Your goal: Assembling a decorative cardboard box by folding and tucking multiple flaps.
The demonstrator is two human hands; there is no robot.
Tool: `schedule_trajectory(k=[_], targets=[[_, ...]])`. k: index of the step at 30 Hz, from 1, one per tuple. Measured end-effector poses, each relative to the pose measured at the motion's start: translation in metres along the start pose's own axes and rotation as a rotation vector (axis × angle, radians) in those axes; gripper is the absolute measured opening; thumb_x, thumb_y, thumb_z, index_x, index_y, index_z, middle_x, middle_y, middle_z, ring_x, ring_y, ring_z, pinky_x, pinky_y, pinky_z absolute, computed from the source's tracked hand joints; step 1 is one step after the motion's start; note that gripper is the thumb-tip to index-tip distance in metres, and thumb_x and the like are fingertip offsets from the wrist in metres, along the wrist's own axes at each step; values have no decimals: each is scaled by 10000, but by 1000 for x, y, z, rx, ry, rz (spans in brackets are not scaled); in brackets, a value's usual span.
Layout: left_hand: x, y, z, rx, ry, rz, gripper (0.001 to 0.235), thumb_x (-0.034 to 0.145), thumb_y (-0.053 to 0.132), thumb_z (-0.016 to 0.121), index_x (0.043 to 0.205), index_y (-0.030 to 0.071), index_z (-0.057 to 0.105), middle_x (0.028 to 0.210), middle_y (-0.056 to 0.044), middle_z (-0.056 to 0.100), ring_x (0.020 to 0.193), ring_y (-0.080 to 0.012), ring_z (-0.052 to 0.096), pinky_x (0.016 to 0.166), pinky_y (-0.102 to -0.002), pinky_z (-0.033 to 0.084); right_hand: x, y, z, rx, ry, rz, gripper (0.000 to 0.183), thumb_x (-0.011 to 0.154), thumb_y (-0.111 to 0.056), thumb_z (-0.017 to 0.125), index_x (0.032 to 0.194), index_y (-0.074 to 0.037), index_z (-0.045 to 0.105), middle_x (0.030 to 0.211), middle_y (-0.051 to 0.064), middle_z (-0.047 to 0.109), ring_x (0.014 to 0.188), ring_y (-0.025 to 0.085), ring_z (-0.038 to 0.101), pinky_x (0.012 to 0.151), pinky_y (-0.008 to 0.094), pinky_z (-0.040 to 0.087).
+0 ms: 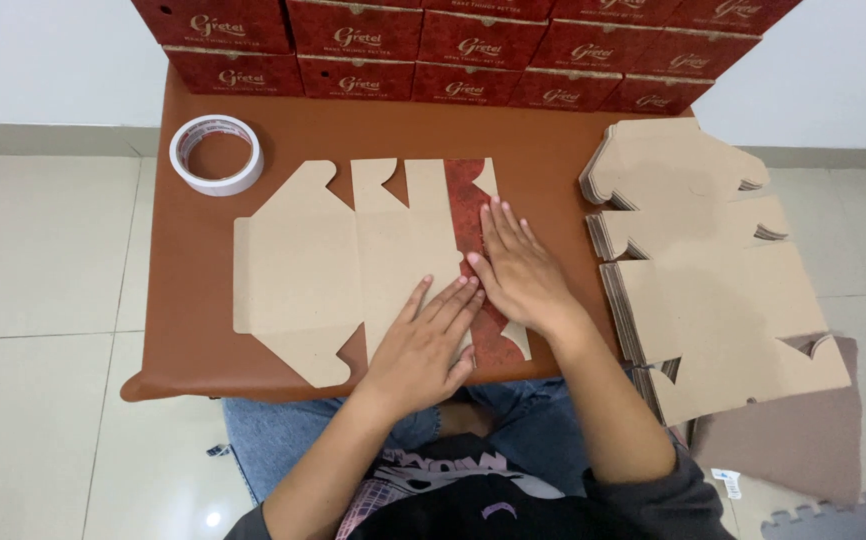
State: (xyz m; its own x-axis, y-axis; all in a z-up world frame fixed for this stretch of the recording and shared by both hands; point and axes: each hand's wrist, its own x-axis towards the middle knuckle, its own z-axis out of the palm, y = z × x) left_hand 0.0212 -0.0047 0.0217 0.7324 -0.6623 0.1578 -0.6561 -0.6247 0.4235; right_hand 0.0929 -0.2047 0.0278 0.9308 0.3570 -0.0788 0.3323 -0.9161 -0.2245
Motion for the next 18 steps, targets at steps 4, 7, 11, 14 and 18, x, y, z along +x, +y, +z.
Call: schedule_trajectory(k=[4,7,11,14,18], targets=[[-1,2,-4,-5,-16,3,642,942,324,392,1511,27,391,1569,-172,398,1493,-265,304,1259,-512,19,59,16,13,-15,0,43,726,1059,-427,341,1602,21,167,1667,259,120,1559,354,104,1246,513,114],[-2,2,-2,-5,-15,-8,652,935,336,401,1515,38,388,1574,-161,393,1496,-254,303,1258,-506,33,91,29,22,-6,21,72,740,1069,-497,246,1617,-13,132,1685,226,56,1573,322,37,1266,503,41],[-2,3,-1,-5,16,-19,653,921,348,433,1493,34,413,1563,-169,402,1491,-258,323,1262,-500,68,90,25,22,2,61,78,726,1088,-479,273,1625,-19,109,1690,215,16,1572,318,-10,1266,522,25],[0,0,1,8,23,-21,632,926,358,430,1466,29,435,1533,-186,412,1484,-282,333,1265,-498,78,58,11,16,17,48,68,711,1090,-446,273,1623,-11,96,1687,227,0,1567,340,-21,1257,548,24],[0,1,-3,2,27,-9,594,932,364,437,1425,34,465,1472,-191,435,1486,-309,323,1265,-497,87,-16,-17,1,51,-1,32,668,1083,-358,320,1618,-6,128,1685,229,64,1555,361,33,1228,565,46]])
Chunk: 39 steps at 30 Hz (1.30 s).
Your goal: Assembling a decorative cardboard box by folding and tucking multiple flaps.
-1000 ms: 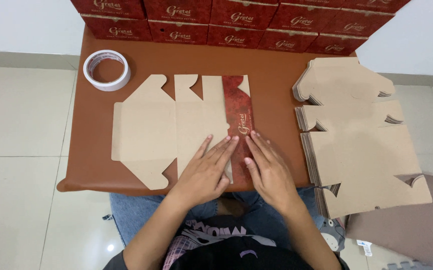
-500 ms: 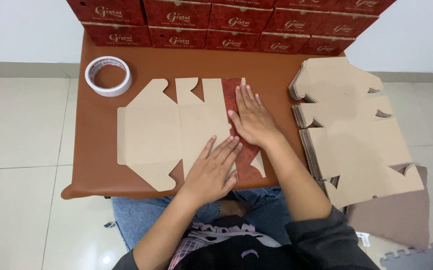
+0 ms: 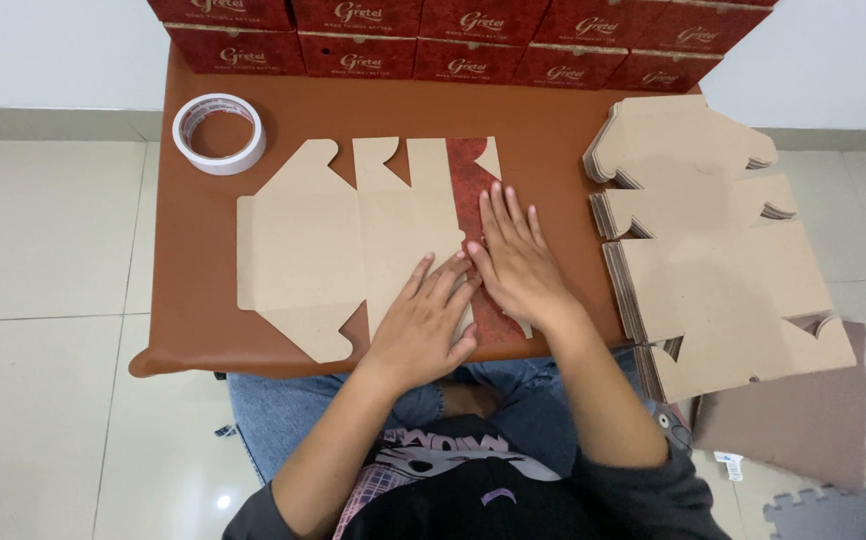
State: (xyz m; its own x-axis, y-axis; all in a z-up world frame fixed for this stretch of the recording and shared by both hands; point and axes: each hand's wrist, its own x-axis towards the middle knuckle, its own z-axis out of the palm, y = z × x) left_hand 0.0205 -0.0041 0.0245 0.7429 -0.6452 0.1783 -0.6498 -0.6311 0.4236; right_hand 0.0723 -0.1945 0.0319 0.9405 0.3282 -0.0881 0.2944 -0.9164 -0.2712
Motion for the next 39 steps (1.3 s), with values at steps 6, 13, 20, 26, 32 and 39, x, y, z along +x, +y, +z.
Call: schedule_trajectory(k=[6,13,20,26,32,39], targets=[[-3,-2,-6,-3,-47,65,847,818,604,621,1462,81,447,1458,-196,451,1483,-336,324,1261,-540,86,-73,6,-6,-35,-44,3,629,1045,-351,337,1618,-121,214,1692,80,171,1551,265,127,1226,503,94],[-29,13,-26,92,-77,-31,995,762,826,541,1389,54,530,1478,-183,508,1455,-313,367,1216,-624,33,-109,-10,10,-153,160,-83,569,923,-172,454,1490,-148,481,1411,62,545,1468,254,362,1242,545,92],[-66,-6,-28,36,80,-68,1310,506,842,748,1500,57,415,1563,-96,431,1508,-250,252,1227,-539,34,-118,-32,17,12,313,-330,547,699,-56,711,1236,-157,694,1265,110,574,1277,267,513,1224,573,227],[-73,-15,-38,-4,44,-125,1040,482,296,889,1437,127,515,1523,-6,498,1452,-210,342,1202,-506,166,-111,-24,-15,96,129,-254,475,826,-105,664,1282,-233,692,1435,111,586,1360,289,521,1098,454,442],[-63,-36,-74,-304,-33,-212,292,841,124,655,1108,54,751,1144,-135,761,1189,-327,651,1148,-515,316,-84,-10,-62,118,49,-235,256,969,-102,577,1153,-154,748,1099,102,773,1014,290,734,871,433,587],[-41,-43,-66,-595,277,-617,248,910,356,712,1021,147,784,899,-79,798,972,-297,756,808,-436,576,-14,11,-69,-76,326,-252,159,1016,-338,623,1089,-233,718,857,-24,707,882,213,702,952,412,432]])
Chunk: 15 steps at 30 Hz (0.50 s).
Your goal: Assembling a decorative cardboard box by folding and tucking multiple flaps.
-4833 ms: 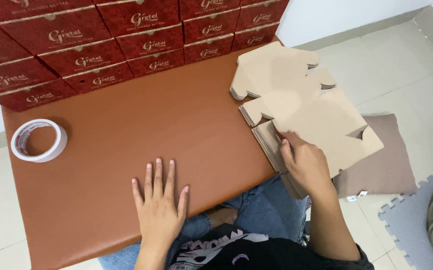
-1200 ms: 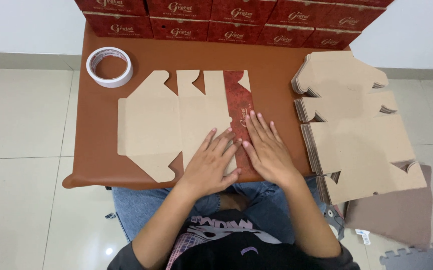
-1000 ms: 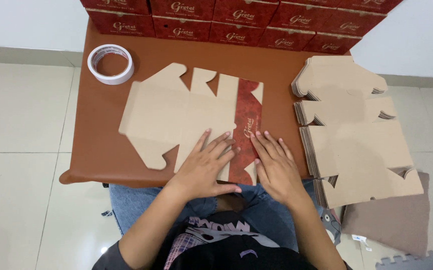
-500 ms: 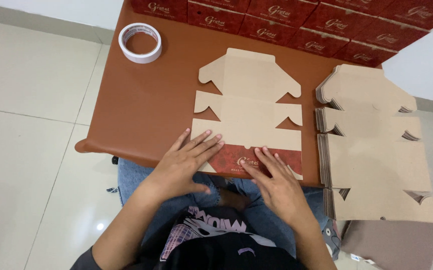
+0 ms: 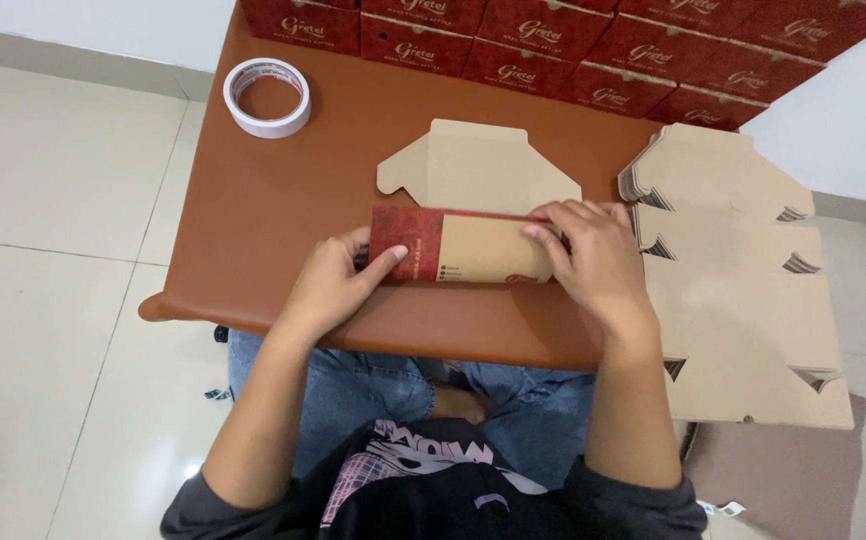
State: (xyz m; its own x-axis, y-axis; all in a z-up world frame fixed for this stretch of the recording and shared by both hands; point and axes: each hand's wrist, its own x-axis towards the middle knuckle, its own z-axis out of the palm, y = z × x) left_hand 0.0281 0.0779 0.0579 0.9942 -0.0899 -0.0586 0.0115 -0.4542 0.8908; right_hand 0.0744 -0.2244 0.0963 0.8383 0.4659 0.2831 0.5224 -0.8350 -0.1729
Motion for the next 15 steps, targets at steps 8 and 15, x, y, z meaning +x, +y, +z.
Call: schedule_trajectory(k=[8,15], targets=[[37,-43,49,534,326,-59,496,1003,585,537,1184,141,666,822,-194,742,820,-423,739,691,-565,559,35,24,69,3,50,92,226,1092,-383,517,1044,-199,639,881,26,655,954,241,646,1015,448,360],[44,-56,69,1003,599,58,605,873,590,689,1207,92,611,903,-44,656,850,-243,699,653,-359,582,31,15,88,-32,13,178,281,1038,-290,581,1253,-110,596,1118,115,564,1132,346,548,1088,560,365]])
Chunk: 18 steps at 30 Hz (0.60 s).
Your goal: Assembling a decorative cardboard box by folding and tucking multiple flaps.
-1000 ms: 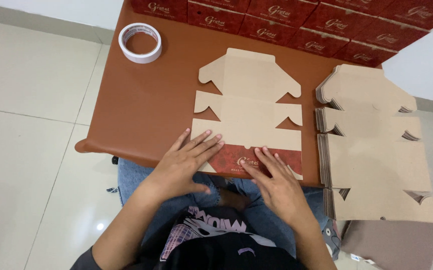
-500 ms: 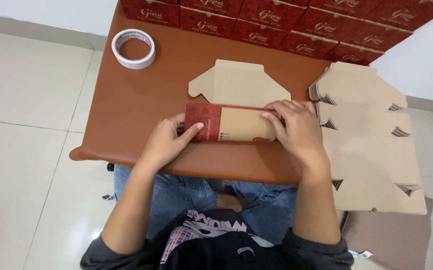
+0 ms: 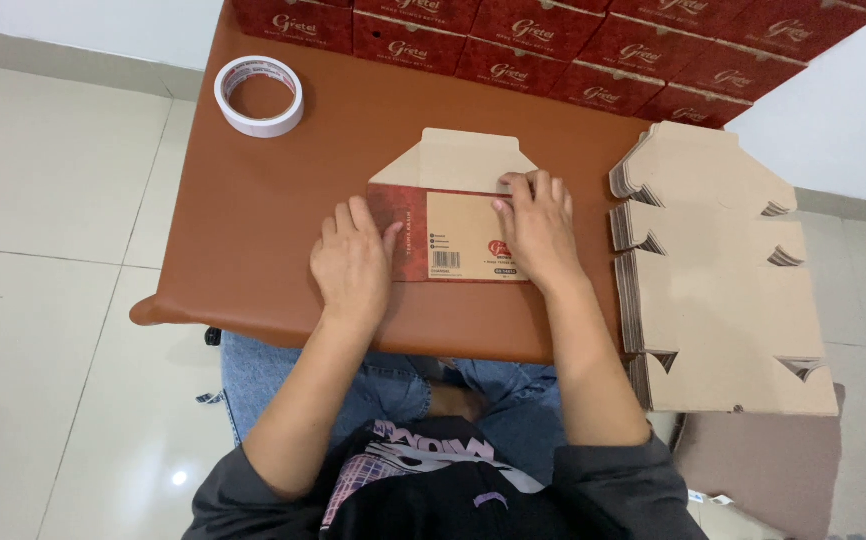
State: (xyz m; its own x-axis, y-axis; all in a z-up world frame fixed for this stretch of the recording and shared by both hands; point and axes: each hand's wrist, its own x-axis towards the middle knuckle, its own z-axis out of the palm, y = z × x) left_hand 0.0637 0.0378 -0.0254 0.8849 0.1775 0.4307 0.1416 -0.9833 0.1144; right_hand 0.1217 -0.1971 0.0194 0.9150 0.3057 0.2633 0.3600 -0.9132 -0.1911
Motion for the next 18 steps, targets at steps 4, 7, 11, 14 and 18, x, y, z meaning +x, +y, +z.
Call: schedule_trajectory(k=[4,7,11,14,18], targets=[[2,15,-28,7,98,140,721,858,382,761,1462,78,509,1240,-115,593,1009,-270,573,774,-358,463,-16,-30,0,89,-44,43,443,1052,-164,467,1471,-20,463,1473,272,420,1430,455,356,1166,595,280],[-6,38,-25,-374,-225,336,564,979,213,550,1511,56,452,1555,-191,437,1426,-335,403,1162,-481,246,-29,-50,5,150,-157,57,553,1063,-215,412,1547,44,337,1594,329,277,1511,453,196,1206,605,122],[-6,62,-21,-439,-365,367,620,960,171,407,1559,19,355,1628,-167,341,1532,-304,229,1232,-499,47,-37,-47,13,135,-161,-38,554,1055,-154,398,1576,11,306,1648,232,253,1535,358,190,1227,538,133],[-2,62,-18,-378,-406,366,678,944,276,386,1586,69,313,1662,-126,279,1549,-282,173,1235,-516,17,-37,-32,12,102,-209,-16,588,1070,-269,364,1604,-54,244,1673,177,206,1550,325,142,1236,532,103],[-3,64,-14,-278,-447,320,669,1004,396,312,1623,158,226,1695,-59,196,1563,-243,113,1244,-516,-22,-37,-10,10,82,-295,109,646,1069,-429,293,1636,-149,159,1705,102,115,1571,273,59,1251,507,49]])
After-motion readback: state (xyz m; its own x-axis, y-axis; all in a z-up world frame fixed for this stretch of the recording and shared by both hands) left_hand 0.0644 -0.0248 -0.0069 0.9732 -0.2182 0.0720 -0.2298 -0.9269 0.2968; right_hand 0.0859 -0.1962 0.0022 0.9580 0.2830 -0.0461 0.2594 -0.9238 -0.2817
